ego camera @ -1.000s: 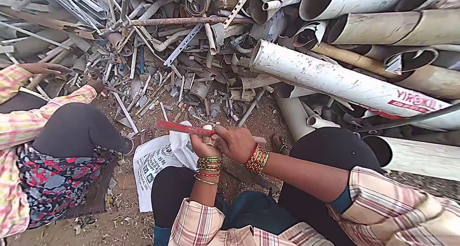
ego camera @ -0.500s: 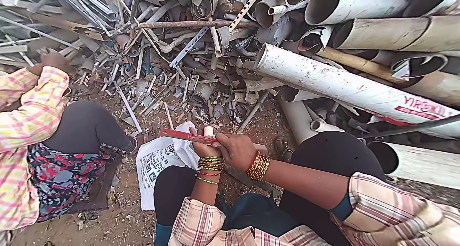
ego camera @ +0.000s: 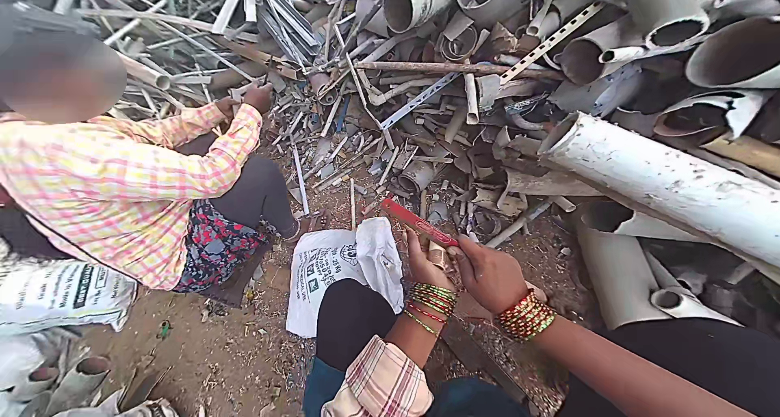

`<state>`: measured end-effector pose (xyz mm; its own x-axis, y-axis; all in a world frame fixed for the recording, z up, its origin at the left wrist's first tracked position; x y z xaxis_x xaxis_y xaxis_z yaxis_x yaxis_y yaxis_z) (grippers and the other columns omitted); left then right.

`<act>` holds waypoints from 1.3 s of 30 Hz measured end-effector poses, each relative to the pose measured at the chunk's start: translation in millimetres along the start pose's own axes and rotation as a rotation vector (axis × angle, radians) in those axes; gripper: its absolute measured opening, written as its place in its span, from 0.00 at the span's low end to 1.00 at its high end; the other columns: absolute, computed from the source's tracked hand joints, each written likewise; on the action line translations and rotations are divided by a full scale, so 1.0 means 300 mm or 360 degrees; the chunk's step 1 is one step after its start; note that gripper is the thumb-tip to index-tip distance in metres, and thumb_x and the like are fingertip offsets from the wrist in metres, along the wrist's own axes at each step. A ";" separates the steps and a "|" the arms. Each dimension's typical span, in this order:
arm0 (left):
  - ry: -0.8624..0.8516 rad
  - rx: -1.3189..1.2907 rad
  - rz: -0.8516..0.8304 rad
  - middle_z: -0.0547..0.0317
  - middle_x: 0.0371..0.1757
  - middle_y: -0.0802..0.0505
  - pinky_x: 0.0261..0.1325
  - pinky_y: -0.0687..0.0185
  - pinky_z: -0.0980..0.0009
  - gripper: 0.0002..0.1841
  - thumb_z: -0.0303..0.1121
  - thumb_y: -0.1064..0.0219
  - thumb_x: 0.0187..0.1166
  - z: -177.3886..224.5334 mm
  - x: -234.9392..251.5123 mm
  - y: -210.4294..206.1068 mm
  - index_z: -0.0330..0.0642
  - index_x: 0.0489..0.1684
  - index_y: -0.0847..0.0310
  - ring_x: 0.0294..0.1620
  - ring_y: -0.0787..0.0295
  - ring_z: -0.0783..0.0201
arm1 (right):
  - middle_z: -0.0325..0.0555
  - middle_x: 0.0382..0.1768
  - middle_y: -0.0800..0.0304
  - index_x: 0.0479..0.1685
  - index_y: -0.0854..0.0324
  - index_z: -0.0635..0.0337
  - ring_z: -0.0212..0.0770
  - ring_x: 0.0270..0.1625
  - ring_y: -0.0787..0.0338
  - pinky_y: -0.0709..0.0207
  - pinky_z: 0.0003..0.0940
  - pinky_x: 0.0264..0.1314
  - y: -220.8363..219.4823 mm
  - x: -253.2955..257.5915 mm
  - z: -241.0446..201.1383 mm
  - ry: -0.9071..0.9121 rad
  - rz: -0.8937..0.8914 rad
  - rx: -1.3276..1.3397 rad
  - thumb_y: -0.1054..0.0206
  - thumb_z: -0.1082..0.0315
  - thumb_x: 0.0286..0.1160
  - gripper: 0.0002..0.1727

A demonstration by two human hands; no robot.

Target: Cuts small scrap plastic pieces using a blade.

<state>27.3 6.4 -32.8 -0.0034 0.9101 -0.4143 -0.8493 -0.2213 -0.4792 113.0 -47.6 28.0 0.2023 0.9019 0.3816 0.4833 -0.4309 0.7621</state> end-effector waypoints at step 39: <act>0.0378 0.0211 -0.0478 0.63 0.31 0.17 0.30 0.27 0.80 0.16 0.37 0.59 0.95 -0.050 -0.036 -0.079 0.43 0.49 0.24 0.26 0.22 0.75 | 0.55 0.17 0.24 0.38 0.20 0.75 0.56 0.17 0.21 0.30 0.56 0.21 0.056 0.039 0.081 0.0140 -0.0204 0.0248 0.25 0.52 0.58 0.28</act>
<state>55.2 -3.3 -28.5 0.3639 0.8179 -0.4456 -0.8549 0.1034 -0.5085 144.1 -43.7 32.7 0.0590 0.9400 0.3360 0.6277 -0.2967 0.7197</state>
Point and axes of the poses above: each hand's wrist, its own x-axis towards the middle knuckle, its own y-axis out of the back of the hand, z = x × y, the point moved 8 cm from there along x, towards the middle knuckle
